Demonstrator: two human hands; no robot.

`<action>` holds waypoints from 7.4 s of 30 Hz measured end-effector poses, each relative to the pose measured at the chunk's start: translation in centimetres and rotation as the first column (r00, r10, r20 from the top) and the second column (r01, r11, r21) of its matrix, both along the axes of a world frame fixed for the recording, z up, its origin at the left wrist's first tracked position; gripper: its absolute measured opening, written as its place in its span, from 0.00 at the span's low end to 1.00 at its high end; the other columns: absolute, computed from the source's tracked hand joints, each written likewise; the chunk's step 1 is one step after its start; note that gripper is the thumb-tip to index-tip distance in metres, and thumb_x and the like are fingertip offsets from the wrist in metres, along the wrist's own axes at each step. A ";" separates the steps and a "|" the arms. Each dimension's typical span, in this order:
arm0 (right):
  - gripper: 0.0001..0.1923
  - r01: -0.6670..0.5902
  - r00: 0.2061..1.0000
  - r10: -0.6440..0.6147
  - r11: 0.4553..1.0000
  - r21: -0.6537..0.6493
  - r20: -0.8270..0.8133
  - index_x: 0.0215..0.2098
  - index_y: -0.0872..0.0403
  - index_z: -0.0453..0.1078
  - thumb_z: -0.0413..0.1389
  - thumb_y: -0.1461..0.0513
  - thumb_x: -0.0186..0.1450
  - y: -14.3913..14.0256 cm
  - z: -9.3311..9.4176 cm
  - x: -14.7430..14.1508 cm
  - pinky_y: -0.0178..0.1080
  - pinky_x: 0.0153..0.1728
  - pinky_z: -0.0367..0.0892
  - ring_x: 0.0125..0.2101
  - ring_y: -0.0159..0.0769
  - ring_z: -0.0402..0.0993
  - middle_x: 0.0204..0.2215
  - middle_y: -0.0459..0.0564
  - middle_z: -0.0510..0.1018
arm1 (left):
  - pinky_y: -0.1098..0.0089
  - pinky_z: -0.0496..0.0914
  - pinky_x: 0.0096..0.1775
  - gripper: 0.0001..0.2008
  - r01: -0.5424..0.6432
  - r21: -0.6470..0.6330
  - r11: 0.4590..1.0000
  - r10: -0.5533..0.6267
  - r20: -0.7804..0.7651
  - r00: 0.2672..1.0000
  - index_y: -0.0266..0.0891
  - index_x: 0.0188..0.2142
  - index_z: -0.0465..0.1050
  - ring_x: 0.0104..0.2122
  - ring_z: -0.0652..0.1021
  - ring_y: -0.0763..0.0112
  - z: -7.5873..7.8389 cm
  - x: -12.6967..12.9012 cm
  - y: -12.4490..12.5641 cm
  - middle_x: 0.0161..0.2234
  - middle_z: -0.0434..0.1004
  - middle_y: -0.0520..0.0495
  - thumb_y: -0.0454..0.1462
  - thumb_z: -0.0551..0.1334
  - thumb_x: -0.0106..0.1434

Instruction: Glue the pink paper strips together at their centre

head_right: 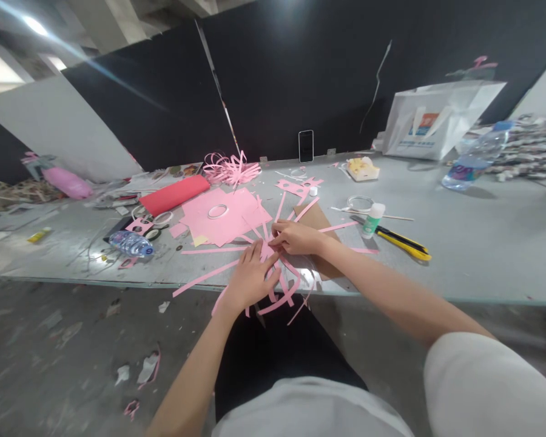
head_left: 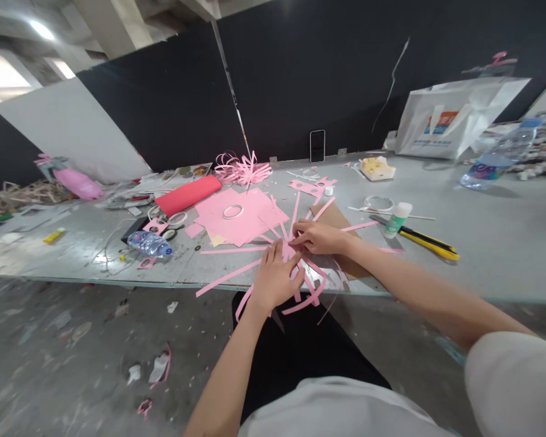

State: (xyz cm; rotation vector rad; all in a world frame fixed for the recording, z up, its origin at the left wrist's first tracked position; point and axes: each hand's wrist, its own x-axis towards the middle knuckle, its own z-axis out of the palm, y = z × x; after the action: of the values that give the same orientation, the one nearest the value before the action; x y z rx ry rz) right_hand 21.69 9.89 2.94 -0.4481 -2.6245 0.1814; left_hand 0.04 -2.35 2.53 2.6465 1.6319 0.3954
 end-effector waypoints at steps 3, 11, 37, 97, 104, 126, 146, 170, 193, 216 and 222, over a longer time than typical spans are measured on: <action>0.22 -0.040 0.999 0.040 0.999 -0.022 -0.013 0.43 0.52 0.86 0.53 0.75 0.64 0.0 0.2 0.0 0.40 0.41 0.68 0.43 0.42 0.72 0.40 0.54 0.77 | 0.42 0.55 0.74 0.23 0.002 -0.004 1.000 -0.002 -0.003 1.000 0.50 0.68 0.73 0.76 0.59 0.46 -0.1 0.0 0.1 0.76 0.59 0.41 0.47 0.57 0.78; 0.24 -0.104 0.995 0.103 0.993 -0.057 -0.018 0.44 0.52 0.86 0.52 0.75 0.62 -0.3 0.7 0.3 0.39 0.39 0.67 0.41 0.40 0.72 0.38 0.53 0.78 | 0.40 0.57 0.73 0.24 -0.009 -0.001 1.000 0.009 0.002 1.000 0.49 0.69 0.73 0.76 0.59 0.41 -0.3 0.0 0.1 0.76 0.57 0.39 0.47 0.56 0.78; 0.26 0.089 0.996 -0.090 0.993 0.077 0.009 0.54 0.53 0.81 0.51 0.74 0.65 -0.7 0.2 -0.2 0.43 0.43 0.64 0.39 0.44 0.68 0.40 0.55 0.75 | 0.44 0.54 0.75 0.23 -0.008 -0.010 1.000 0.008 0.014 1.000 0.48 0.67 0.75 0.76 0.58 0.45 -0.2 0.0 0.1 0.76 0.58 0.41 0.45 0.58 0.77; 0.20 0.042 0.999 -0.047 0.983 -0.178 -0.023 0.41 0.53 0.86 0.54 0.74 0.64 0.9 -0.9 -0.7 0.40 0.43 0.69 0.38 0.38 0.74 0.39 0.53 0.78 | 0.45 0.58 0.72 0.24 0.017 0.082 0.997 -0.014 -0.041 0.999 0.46 0.67 0.75 0.72 0.65 0.45 -0.8 -0.3 0.7 0.71 0.66 0.36 0.47 0.57 0.77; 0.19 0.085 0.995 -0.094 0.977 -0.198 -0.039 0.46 0.53 0.86 0.55 0.72 0.67 1.3 -0.6 -0.5 0.40 0.46 0.70 0.40 0.39 0.75 0.39 0.53 0.79 | 0.45 0.58 0.73 0.25 0.019 0.077 0.997 -0.016 -0.035 0.999 0.44 0.69 0.73 0.73 0.64 0.45 -1.0 -0.4 0.9 0.72 0.65 0.36 0.48 0.56 0.77; 0.20 0.030 0.999 -0.032 0.972 -0.232 -0.005 0.42 0.51 0.87 0.55 0.73 0.65 1.3 0.1 -0.2 0.39 0.45 0.70 0.39 0.38 0.73 0.37 0.51 0.77 | 0.48 0.57 0.74 0.30 -0.009 0.051 0.999 0.008 0.027 1.000 0.34 0.69 0.65 0.74 0.64 0.47 -1.2 -0.5 1.1 0.72 0.65 0.31 0.48 0.58 0.75; 0.14 -0.051 0.998 0.067 0.851 -0.523 0.011 0.48 0.54 0.81 0.63 0.63 0.65 1.0 1.9 1.5 0.38 0.45 0.72 0.41 0.37 0.76 0.43 0.50 0.81 | 0.49 0.56 0.74 0.29 -0.014 0.050 0.999 0.013 0.022 1.000 0.33 0.68 0.67 0.74 0.64 0.47 -1.1 -0.4 1.1 0.72 0.66 0.33 0.47 0.58 0.75; 0.19 -0.326 0.855 -0.109 0.647 -0.689 -0.507 0.30 0.55 0.82 0.68 0.48 0.68 -1.3 5.3 2.4 0.39 0.39 0.67 0.34 0.35 0.72 0.32 0.49 0.79 | 0.48 0.59 0.73 0.28 0.010 0.116 0.993 -0.013 0.023 1.000 0.35 0.67 0.68 0.72 0.66 0.46 -2.3 -0.9 1.7 0.70 0.68 0.32 0.47 0.61 0.74; 0.22 -0.557 0.595 -0.229 0.574 -0.600 -0.771 0.25 0.52 0.77 0.70 0.45 0.65 -0.1 5.8 3.1 0.41 0.39 0.69 0.33 0.35 0.68 0.31 0.47 0.72 | 0.47 0.58 0.74 0.27 0.007 0.089 0.996 -0.009 0.026 1.000 0.37 0.67 0.67 0.73 0.65 0.48 -2.1 -0.9 1.6 0.71 0.67 0.34 0.48 0.58 0.75; 0.20 -0.495 0.693 -0.223 0.544 -0.677 -0.686 0.24 0.52 0.77 0.71 0.47 0.63 0.0 5.4 3.2 0.40 0.37 0.66 0.32 0.36 0.69 0.28 0.47 0.73 | 0.49 0.60 0.72 0.27 0.018 0.163 0.986 -0.023 0.025 0.999 0.35 0.65 0.69 0.71 0.67 0.46 -2.6 -0.8 1.8 0.69 0.70 0.33 0.49 0.60 0.75; 0.20 -0.475 0.703 -0.221 0.561 -0.678 -0.676 0.24 0.52 0.78 0.71 0.48 0.64 0.0 5.4 3.2 0.40 0.37 0.66 0.31 0.36 0.69 0.27 0.47 0.74 | 0.49 0.60 0.73 0.27 0.019 0.154 0.988 -0.022 0.019 1.000 0.36 0.66 0.69 0.71 0.67 0.47 -2.6 -0.9 1.8 0.70 0.69 0.33 0.50 0.59 0.76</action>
State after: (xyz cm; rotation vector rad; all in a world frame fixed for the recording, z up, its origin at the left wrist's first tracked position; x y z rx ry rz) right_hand 24.84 9.93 8.33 -0.3378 -1.6143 1.4097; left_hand -0.90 -0.52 -0.07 2.7552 1.6294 0.5684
